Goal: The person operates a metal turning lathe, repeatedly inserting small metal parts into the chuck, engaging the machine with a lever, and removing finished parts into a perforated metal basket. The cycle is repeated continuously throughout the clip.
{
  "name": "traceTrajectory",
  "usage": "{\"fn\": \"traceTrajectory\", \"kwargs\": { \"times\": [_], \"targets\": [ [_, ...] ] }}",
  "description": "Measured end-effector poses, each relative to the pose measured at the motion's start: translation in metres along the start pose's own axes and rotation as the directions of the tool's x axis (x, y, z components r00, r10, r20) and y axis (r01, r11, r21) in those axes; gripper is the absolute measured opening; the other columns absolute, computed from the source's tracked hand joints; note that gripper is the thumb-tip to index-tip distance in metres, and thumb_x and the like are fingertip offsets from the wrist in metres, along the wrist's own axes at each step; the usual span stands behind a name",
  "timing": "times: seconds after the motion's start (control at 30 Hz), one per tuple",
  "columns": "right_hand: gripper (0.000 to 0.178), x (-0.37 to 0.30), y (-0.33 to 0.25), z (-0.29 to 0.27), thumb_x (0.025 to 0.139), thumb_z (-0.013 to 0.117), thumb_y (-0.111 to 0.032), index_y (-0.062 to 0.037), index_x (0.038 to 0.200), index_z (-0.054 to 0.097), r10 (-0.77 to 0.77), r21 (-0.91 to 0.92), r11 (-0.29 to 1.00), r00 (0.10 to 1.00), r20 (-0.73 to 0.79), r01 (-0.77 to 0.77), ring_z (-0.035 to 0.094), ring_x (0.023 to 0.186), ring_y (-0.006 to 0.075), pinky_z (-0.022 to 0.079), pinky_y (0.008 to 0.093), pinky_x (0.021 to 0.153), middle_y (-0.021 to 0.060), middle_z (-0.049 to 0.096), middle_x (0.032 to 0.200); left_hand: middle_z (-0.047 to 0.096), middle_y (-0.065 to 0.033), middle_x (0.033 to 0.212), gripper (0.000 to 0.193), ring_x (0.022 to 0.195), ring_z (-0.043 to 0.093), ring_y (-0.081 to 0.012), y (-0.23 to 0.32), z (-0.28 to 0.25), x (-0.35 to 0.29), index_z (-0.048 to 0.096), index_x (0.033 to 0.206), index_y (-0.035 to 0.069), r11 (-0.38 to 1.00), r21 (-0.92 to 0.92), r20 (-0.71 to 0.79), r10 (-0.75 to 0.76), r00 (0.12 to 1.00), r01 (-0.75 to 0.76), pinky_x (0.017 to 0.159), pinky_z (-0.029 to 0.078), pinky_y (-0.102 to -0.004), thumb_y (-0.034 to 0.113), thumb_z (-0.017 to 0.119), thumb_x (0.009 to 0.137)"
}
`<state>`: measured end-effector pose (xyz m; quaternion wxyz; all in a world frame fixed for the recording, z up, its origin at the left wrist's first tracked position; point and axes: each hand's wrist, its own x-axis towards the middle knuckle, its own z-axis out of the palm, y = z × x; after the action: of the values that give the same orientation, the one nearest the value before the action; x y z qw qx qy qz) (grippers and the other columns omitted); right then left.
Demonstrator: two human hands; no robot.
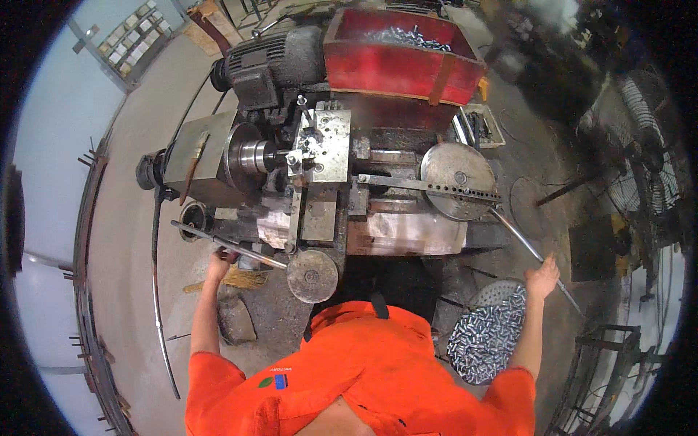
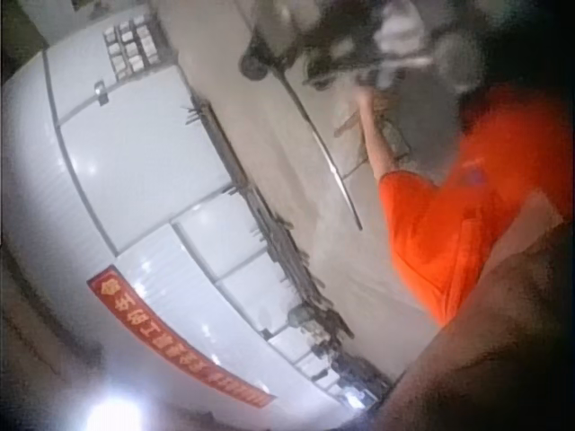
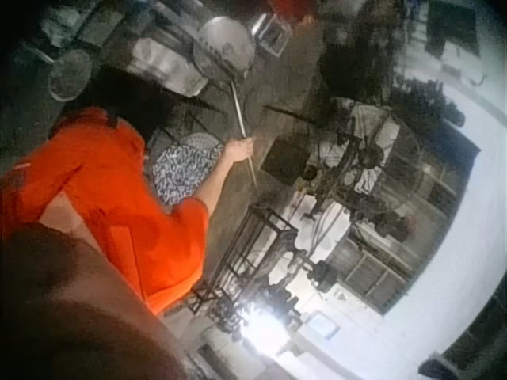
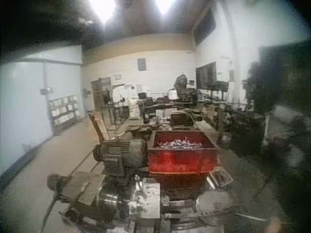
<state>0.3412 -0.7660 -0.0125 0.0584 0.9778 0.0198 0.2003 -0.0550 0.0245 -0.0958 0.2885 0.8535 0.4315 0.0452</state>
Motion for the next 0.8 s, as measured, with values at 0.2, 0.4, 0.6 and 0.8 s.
{"fn": "traceTrajectory", "kwargs": {
  "times": [0.2,0.4,0.6,0.8],
  "targets": [
    [0.054,0.005,-0.001,-0.002,0.056,0.063,-0.019,0.0017,0.105,0.056,0.073,-0.053,0.996,0.996,0.045,-0.071,0.056,0.09,0.0357,0.044,0.0424,0.084,0.0175,0.06,0.096,0.065,-0.0193,0.082,0.052,0.075,0.063,-0.0366,0.042,0.056,-0.021,0.064,0.083,0.003,0.813,0.583,-0.135,0.102,0.986,-0.004,0.065,0.05,-0.044,0.054,0.055,0.08],
    [0.042,0.008,-0.005,-0.001,0.055,0.061,-0.017,0.0008,0.094,0.057,0.112,-0.063,0.992,0.99,0.084,-0.107,0.057,0.084,0.0363,0.045,0.0433,0.08,0.018,0.06,0.091,0.065,-0.0206,0.091,0.043,0.087,0.064,-0.0357,0.036,0.086,-0.02,0.061,0.092,0.004,0.908,0.403,-0.069,-0.099,0.993,0.118,0.075,0.05,-0.0447,0.045,0.057,0.081],
    [0.048,0.004,-0.013,-0.01,0.056,0.061,-0.021,0.0014,0.098,0.057,0.056,0.007,0.998,0.998,-0.018,-0.056,0.055,0.088,0.0375,0.043,0.0437,0.084,0.0186,0.06,0.092,0.061,-0.0188,0.106,0.056,0.1,0.058,-0.0373,0.03,0.045,-0.01,0.052,0.112,0.005,0.807,0.59,0.187,-0.131,0.974,-0.004,0.083,0.048,-0.0447,0.048,0.061,0.077],
    [0.064,-0.017,-0.014,-0.007,0.06,0.06,-0.024,0.0033,0.117,0.053,0.099,0.071,0.992,0.987,0.127,-0.108,0.052,0.107,0.0375,0.039,0.0405,0.095,0.0216,0.056,0.115,0.063,-0.0246,0.089,0.044,0.085,0.062,-0.0394,0.002,0.066,-0.038,0.056,0.101,0.0,0.973,0.23,-0.025,0.017,1.0,-0.011,0.074,0.049,-0.0466,0.039,0.061,0.08]
  ]
}}
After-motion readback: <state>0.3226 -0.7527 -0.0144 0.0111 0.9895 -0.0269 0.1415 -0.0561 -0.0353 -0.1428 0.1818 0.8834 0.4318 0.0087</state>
